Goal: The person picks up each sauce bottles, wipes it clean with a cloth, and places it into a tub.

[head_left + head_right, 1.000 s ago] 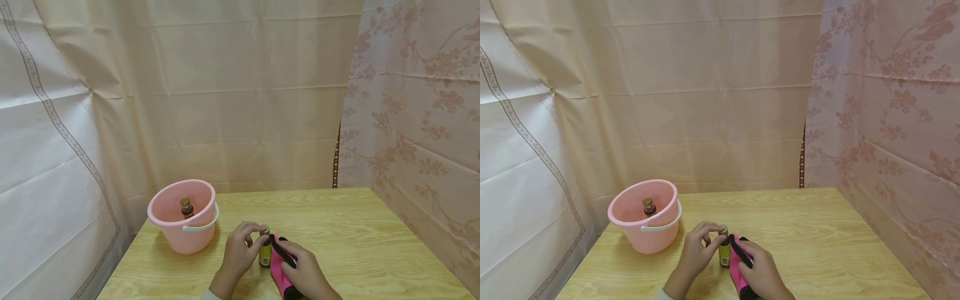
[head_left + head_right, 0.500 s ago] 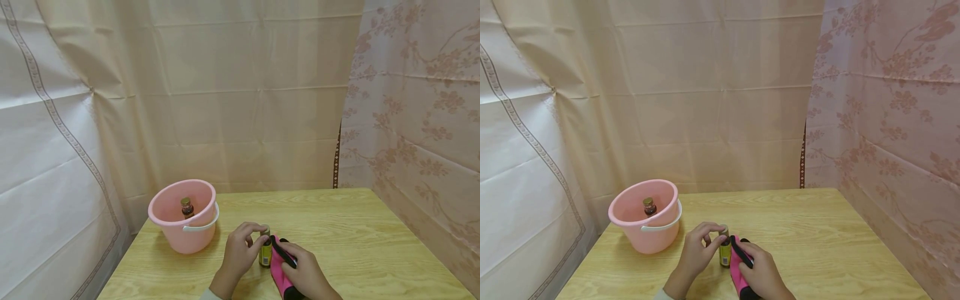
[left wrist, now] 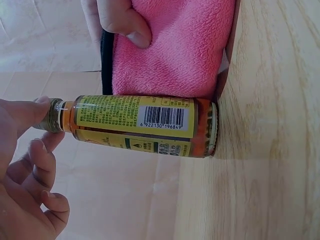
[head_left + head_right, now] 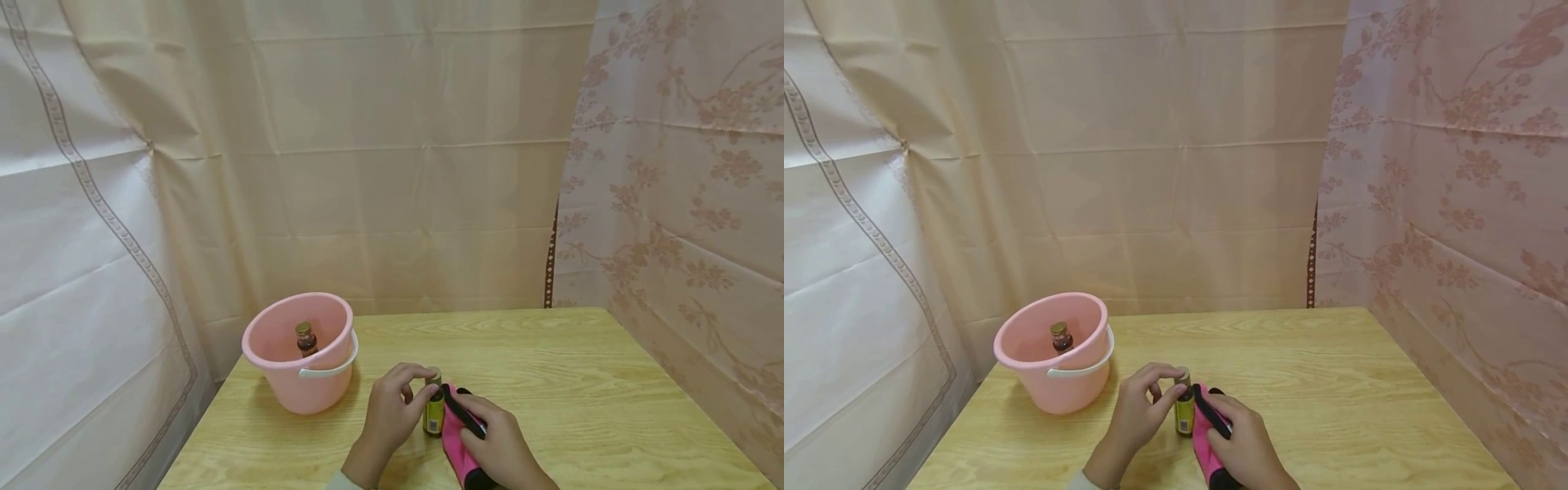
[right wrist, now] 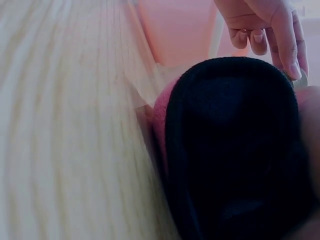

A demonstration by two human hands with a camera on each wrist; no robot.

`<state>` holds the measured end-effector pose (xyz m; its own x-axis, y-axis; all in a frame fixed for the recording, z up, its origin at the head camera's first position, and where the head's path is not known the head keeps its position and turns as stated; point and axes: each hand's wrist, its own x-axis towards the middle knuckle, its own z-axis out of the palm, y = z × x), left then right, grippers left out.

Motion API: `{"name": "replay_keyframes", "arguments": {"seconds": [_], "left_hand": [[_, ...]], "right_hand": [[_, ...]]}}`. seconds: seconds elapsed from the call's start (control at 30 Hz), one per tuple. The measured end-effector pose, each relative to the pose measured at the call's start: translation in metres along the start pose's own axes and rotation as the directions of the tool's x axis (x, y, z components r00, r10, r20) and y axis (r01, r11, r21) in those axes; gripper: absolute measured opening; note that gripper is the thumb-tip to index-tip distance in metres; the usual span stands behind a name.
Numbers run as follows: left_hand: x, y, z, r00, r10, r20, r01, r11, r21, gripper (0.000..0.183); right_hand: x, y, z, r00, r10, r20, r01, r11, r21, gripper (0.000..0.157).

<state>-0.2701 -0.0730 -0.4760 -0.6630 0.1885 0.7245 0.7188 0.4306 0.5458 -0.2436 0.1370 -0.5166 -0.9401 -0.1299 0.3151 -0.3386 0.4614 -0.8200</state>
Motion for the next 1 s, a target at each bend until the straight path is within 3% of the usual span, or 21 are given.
{"name": "replay_keyframes", "arguments": {"seconds": [0.2,0.33,0.5,0.8,1.0], "left_hand": [[-0.0005,-0.0015,0.0007,1.0,-0.014,0.004,0.014,1.0,-0.004,0.018],[-0.0014,-0.0024,0.0014,1.0,-0.007,0.0,0.007,1.0,0.001,0.017],[-0.001,-0.0025,0.0015,1.0,0.024,-0.011,-0.023,1.0,0.003,0.017],[0.0002,-0.0019,0.0011,1.0,0.016,-0.009,-0.016,1.0,0.002,0.019],[0.0006,-0.0037,0.0027,0.999,0.038,-0.024,-0.038,0.999,0.022,0.02]], "right_hand": [[-0.0016,0.0006,-0.0007,1.0,-0.004,-0.019,0.005,1.0,0.022,0.066],[-0.003,0.0012,-0.0004,0.996,-0.076,-0.056,0.077,0.997,0.026,0.069],[-0.0037,0.0019,-0.0011,0.98,-0.171,-0.099,0.171,0.985,-0.002,0.074],[-0.0035,0.0025,-0.0046,0.949,-0.291,-0.117,0.286,0.957,-0.056,0.074],[-0.0023,0.0019,-0.0058,0.932,-0.337,-0.135,0.337,0.941,-0.021,0.071]]}}
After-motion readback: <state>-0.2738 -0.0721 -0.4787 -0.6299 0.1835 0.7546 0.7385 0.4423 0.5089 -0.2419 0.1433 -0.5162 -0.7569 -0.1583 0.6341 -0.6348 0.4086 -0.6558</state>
